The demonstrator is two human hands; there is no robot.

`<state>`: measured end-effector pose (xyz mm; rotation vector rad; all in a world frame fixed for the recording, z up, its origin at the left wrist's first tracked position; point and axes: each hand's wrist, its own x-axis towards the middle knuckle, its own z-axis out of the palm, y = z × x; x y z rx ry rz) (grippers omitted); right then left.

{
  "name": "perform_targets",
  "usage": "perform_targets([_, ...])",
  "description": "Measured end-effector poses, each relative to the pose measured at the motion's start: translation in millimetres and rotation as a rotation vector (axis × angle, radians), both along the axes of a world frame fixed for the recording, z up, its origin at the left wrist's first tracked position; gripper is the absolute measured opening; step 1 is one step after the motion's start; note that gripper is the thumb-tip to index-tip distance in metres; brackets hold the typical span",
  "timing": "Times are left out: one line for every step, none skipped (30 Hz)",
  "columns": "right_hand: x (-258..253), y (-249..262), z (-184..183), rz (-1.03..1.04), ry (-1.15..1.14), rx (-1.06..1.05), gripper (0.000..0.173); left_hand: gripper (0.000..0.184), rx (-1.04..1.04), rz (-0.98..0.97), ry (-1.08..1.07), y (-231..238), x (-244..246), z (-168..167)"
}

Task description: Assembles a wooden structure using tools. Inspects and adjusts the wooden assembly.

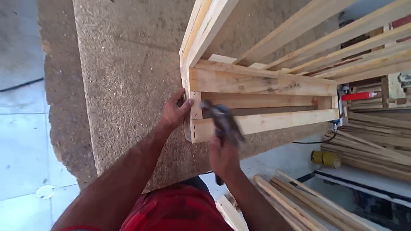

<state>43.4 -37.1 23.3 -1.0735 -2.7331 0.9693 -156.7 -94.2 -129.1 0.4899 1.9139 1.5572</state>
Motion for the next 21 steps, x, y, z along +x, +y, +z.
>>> perform_targets([-3.6, -0.1, 0.3, -0.012, -0.215, -0.076, 0.059, 0.069, -0.007, -0.004, -0.002, -1.4, 3.4, 0.1])
perform_targets([-8.0, 2.0, 4.0, -0.018, -0.345, -0.126, 0.060, 0.067, -0.014, -0.007, -0.003, -3.2, 7.4, 0.5])
perform_targets([-14.2, 8.3, 11.0, -0.013, -0.376, -0.124, 0.061, 0.066, -0.012, -0.004, 0.003, -1.9, 6.0, 1.6])
perform_targets([-18.5, 15.5, 20.4, 0.007, -0.338, -0.084, 0.063, 0.065, -0.006, 0.010, 0.013, 2.1, 1.6, 2.3])
perform_targets([-15.1, 16.2, 29.8, 0.017, -0.248, -0.027, 0.063, 0.065, -0.003, 0.019, 0.011, 1.7, 2.1, 1.8])
perform_targets([-6.9, 12.6, 37.0, 0.010, -0.115, 0.029, 0.061, 0.064, -0.004, 0.018, -0.001, -2.3, 9.0, 0.5])
perform_targets([-2.1, 12.0, 38.0, 0.004, 0.035, 0.074, 0.058, 0.063, 0.008, 0.025, -0.008, -2.6, 12.3, 0.0])
perform_targets([0.5, 13.5, 30.5, 0.000, 0.158, 0.085, 0.058, 0.062, 0.021, 0.039, -0.007, 1.0, 9.0, -0.2])
perform_targets([6.7, 12.4, 16.4, -0.013, 0.195, 0.077, 0.060, 0.061, 0.025, 0.048, -0.013, 2.3, 8.9, -0.1])
perform_targets([15.2, 9.8, 1.8, -0.022, 0.110, 0.056, 0.059, 0.061, 0.029, 0.051, -0.022, 1.1, 13.1, -0.1])
perform_targets([17.6, 10.8, -8.7, -0.024, -0.063, 0.008, 0.058, 0.061, 0.036, 0.050, -0.030, 0.3, 15.8, 0.5])
perform_targets([13.1, 14.3, -12.1, -0.020, -0.236, -0.049, 0.059, 0.061, 0.040, 0.057, -0.023, 1.9, 15.0, 0.9])
perform_targets([6.4, 16.7, -4.3, -0.018, -0.347, -0.089, 0.061, 0.062, 0.037, 0.055, -0.022, 1.7, 15.9, 0.7])
perform_targets([-4.0, 21.2, 10.8, -0.012, -0.373, -0.096, 0.064, 0.063, 0.028, 0.055, -0.019, 2.2, 15.5, 0.8])
perform_targets([-16.1, 26.1, 27.2, -0.002, -0.317, -0.070, 0.066, 0.062, 0.025, 0.062, -0.013, 4.7, 11.6, 1.8])
perform_targets([-23.8, 26.8, 41.1, -0.005, -0.207, -0.020, 0.065, 0.061, 0.017, 0.062, -0.016, 2.9, 13.2, 1.9])
perform_targets([-30.5, 27.0, 51.5, -0.016, -0.061, 0.045, 0.062, 0.060, 0.011, 0.056, -0.015, 0.9, 17.9, 1.8])
perform_targets([-41.1, 30.5, 57.4, -0.027, 0.086, 0.103, 0.059, 0.059, 0.019, 0.056, -0.002, 3.5, 16.3, 2.5])
perform_targets([-50.4, 33.5, 57.7, -0.039, 0.184, 0.118, 0.056, 0.059, 0.025, 0.061, 0.008, 4.9, 14.7, 3.3])
perform_targets([-55.9, 34.9, 50.9, -0.050, 0.199, 0.093, 0.054, 0.059, 0.019, 0.060, 0.007, 3.8, 15.5, 3.2])
perform_targets([-59.5, 36.7, 39.1, -0.054, 0.110, 0.035, 0.054, 0.059, 0.012, 0.058, 0.004, 3.1, 15.9, 2.9])
